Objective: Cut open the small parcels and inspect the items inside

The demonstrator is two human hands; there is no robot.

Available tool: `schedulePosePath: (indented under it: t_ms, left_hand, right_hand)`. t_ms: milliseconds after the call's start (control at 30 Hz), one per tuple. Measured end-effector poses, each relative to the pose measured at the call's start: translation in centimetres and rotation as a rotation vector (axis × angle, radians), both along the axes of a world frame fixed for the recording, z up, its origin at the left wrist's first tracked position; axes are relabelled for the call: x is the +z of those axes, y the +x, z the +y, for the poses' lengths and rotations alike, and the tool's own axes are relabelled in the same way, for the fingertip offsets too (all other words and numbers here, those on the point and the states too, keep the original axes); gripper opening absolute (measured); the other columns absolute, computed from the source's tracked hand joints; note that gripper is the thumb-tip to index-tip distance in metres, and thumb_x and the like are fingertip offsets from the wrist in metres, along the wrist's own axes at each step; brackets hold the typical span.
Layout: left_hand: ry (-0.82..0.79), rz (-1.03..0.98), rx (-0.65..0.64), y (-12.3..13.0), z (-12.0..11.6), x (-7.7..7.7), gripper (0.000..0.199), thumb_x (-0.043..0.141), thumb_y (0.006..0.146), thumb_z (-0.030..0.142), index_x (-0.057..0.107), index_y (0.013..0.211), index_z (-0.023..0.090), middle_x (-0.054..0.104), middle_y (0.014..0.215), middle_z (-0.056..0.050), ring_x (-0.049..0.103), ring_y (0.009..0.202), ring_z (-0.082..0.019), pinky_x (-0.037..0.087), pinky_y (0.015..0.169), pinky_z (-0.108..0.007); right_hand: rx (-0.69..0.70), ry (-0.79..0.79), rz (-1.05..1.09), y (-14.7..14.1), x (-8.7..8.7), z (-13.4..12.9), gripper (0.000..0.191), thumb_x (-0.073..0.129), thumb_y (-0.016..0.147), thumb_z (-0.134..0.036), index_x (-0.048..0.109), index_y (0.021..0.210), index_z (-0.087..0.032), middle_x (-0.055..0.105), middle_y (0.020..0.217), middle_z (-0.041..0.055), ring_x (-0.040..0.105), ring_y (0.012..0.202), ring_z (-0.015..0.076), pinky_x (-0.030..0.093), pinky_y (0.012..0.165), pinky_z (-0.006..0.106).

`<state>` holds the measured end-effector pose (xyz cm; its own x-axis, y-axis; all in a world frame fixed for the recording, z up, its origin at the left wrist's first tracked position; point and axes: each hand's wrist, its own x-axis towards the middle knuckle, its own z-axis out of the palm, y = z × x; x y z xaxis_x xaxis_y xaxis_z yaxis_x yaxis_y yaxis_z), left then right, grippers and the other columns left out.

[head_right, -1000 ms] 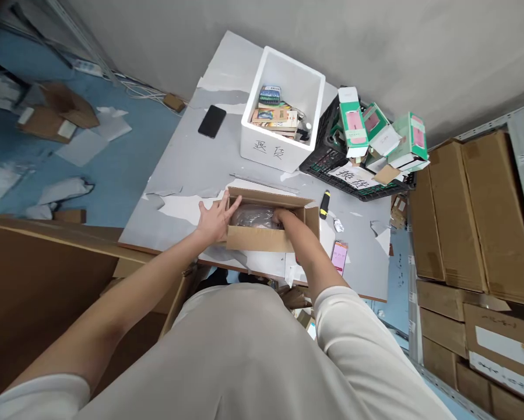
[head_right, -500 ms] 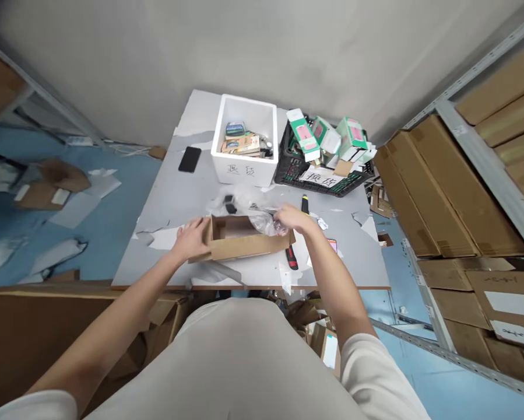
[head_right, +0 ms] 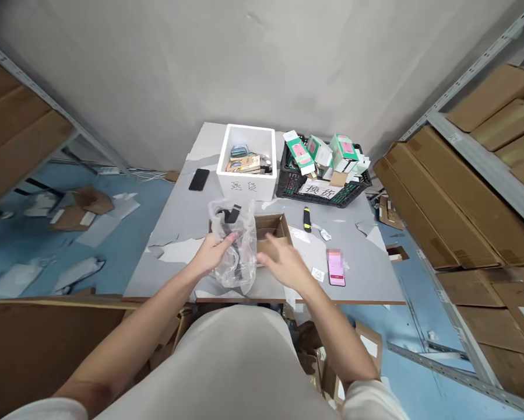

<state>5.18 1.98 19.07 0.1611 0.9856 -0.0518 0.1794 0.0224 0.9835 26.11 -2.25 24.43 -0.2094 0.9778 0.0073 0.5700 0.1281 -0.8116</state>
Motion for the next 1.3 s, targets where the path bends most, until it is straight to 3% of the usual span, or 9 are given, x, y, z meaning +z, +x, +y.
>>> schedulePosePath:
  t_ms: [100,167,300,467,667,900,1000,1133,1300]
  left_hand:
    - [-0.002,0.087,-0.032,-0.6,-0.6,0.4,0.039,0.053,0.084,0.050,0.063,0.078,0.013,0.064,0.071,-0.002,0.059,0.069,-0.015,0.047,0.068,-0.026]
    - [0.035,0.136,-0.066,-0.4,-1.2,0.7,0.038,0.051,0.085,0.049,0.063,0.078,0.013,0.063,0.071,-0.001,0.057,0.067,-0.015,0.045,0.066,-0.025]
    - [0.112,0.365,-0.147,-0.1,-2.4,1.1,0.040,0.050,0.085,0.049,0.058,0.066,0.015,0.055,0.058,0.000,0.049,0.057,-0.014,0.037,0.055,-0.024]
    - [0.194,0.503,-0.207,-2.0,-2.5,1.7,0.033,0.052,0.084,0.046,0.059,0.070,0.017,0.057,0.061,0.001,0.049,0.057,-0.013,0.035,0.057,-0.024]
    - [0.116,0.395,-0.385,-3.5,-3.1,2.1,0.027,0.061,0.078,0.039,0.061,0.094,0.018,0.064,0.079,0.001,0.055,0.068,-0.014,0.038,0.061,-0.023]
    - [0.238,0.531,-0.285,-3.3,-3.3,0.9,0.029,0.040,0.091,0.039,0.058,0.083,0.018,0.057,0.069,0.001,0.048,0.061,-0.013,0.035,0.062,-0.024]
    - [0.270,0.576,-0.249,-3.2,-3.0,1.1,0.029,0.042,0.090,0.043,0.055,0.079,0.019,0.052,0.062,0.002,0.044,0.057,-0.013,0.033,0.060,-0.024]
    - [0.200,0.641,-0.207,-3.2,-2.5,1.6,0.035,0.050,0.084,0.055,0.047,0.072,0.022,0.035,0.050,0.007,0.034,0.048,-0.013,0.028,0.055,-0.024]
    - [0.091,0.677,-0.236,-4.0,-2.1,2.4,0.042,0.058,0.075,0.063,0.051,0.070,0.022,0.041,0.052,0.006,0.036,0.051,-0.013,0.028,0.054,-0.024]
  right_hand:
    - [0.002,0.492,-0.301,0.2,3.7,0.3,0.059,0.060,0.081,-0.054,0.054,0.127,-0.018,0.060,0.124,0.0162,0.055,0.114,0.0308,0.043,0.095,0.046]
    - [0.154,0.605,-0.462,-1.0,5.2,1.1,0.054,0.060,0.083,-0.050,0.056,0.125,-0.017,0.062,0.118,0.0165,0.055,0.111,0.0300,0.040,0.093,0.042]
    - [0.227,0.436,-0.662,-2.6,6.3,3.7,0.029,0.056,0.088,-0.038,0.064,0.102,-0.015,0.068,0.085,0.0110,0.061,0.082,0.0234,0.037,0.076,0.033]
    - [0.517,0.268,-0.613,-1.4,7.4,5.2,0.033,0.040,0.097,-0.039,0.065,0.093,-0.019,0.067,0.075,0.0043,0.057,0.065,0.0148,0.027,0.061,0.025]
    - [0.203,0.345,-0.928,-1.8,6.7,5.3,0.044,0.025,0.100,-0.038,0.062,0.105,-0.015,0.069,0.075,0.0098,0.059,0.066,0.0198,0.023,0.058,0.027]
    - [0.412,0.250,-1.032,-1.7,6.7,5.7,0.026,0.039,0.094,-0.023,0.060,0.105,-0.013,0.070,0.089,0.0142,0.064,0.074,0.0227,0.031,0.061,0.028]
    - [0.361,0.233,-1.112,-1.8,6.7,5.9,0.025,0.042,0.089,-0.019,0.062,0.102,-0.013,0.070,0.086,0.0158,0.065,0.074,0.0254,0.031,0.060,0.029]
    - [0.225,0.245,-1.134,-1.9,6.3,6.0,0.032,0.038,0.091,-0.028,0.063,0.105,-0.015,0.071,0.084,0.0158,0.065,0.074,0.0260,0.029,0.059,0.028]
    - [0.144,0.334,-1.094,-1.4,6.8,5.7,0.033,0.038,0.091,-0.029,0.061,0.114,-0.019,0.071,0.079,0.0118,0.063,0.068,0.0226,0.023,0.056,0.027]
